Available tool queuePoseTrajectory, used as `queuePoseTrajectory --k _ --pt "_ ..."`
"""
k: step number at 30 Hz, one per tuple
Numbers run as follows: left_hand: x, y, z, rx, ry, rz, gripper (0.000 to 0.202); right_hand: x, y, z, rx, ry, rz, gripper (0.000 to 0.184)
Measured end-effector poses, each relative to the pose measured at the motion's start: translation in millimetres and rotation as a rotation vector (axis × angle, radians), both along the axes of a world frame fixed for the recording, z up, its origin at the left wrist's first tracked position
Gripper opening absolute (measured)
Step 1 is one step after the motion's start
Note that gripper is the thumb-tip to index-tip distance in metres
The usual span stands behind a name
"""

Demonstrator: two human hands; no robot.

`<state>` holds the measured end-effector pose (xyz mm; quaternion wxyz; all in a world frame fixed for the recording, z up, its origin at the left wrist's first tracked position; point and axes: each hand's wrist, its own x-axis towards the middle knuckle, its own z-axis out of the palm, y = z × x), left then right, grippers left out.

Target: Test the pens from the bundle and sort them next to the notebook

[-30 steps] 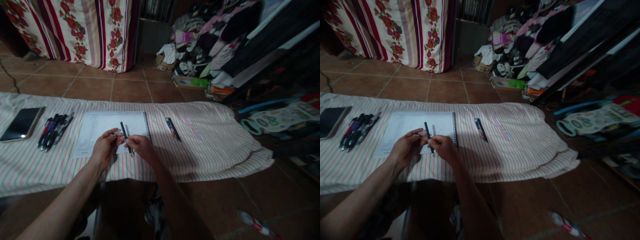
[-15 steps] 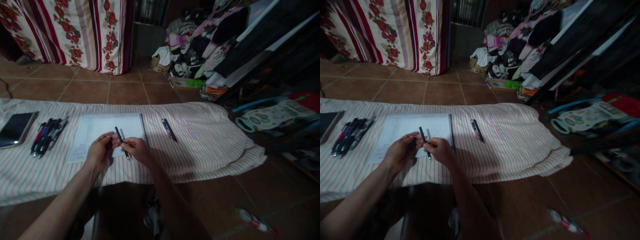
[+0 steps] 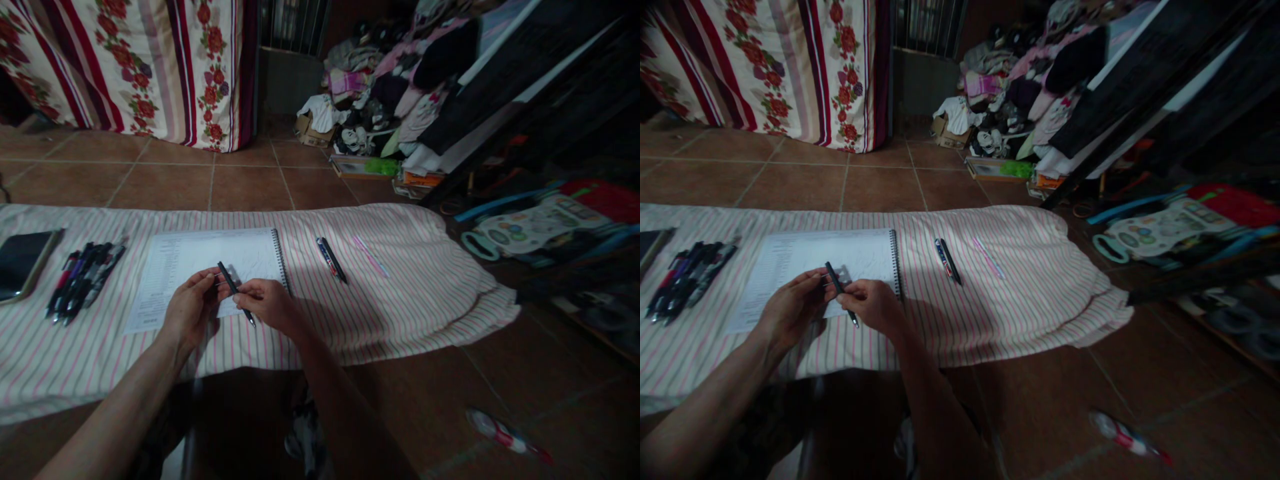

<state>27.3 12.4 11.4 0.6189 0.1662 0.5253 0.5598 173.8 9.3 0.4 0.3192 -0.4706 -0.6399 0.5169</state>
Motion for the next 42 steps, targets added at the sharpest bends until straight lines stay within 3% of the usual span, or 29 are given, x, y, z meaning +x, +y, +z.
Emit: queuePoseTrajectory --k 16,27,30,37,39,42 --pt "1 1 -1.1 0.062 0.049 0.045 0.013 -2 0 -13.6 0.077 -0.111 -0.032 0.018" --pt "0 1 0.2 0.070 0.044 0.050 0.009 0 -2 -1.1 0.156 -0.154 0.051 0.021" --pt "0 1 2.4 0.063 0.047 0.067 0.010 11 3 2.1 0.224 -0.225 -0.104 0.021" --pt "-2 -1 5.1 0.048 0.049 0.044 0.010 94 20 -8.2 0.391 -0.539 -0.804 0.025" --pt "-2 -1 4.4 0.057 0.049 0.033 0.008 119 18 -12.0 0.368 -0.698 -0.885 0.027" --pt "-3 -3 2.5 0.064 0.036 0.010 0.008 144 12 -17.7 0.293 -0.822 -0.887 0.027"
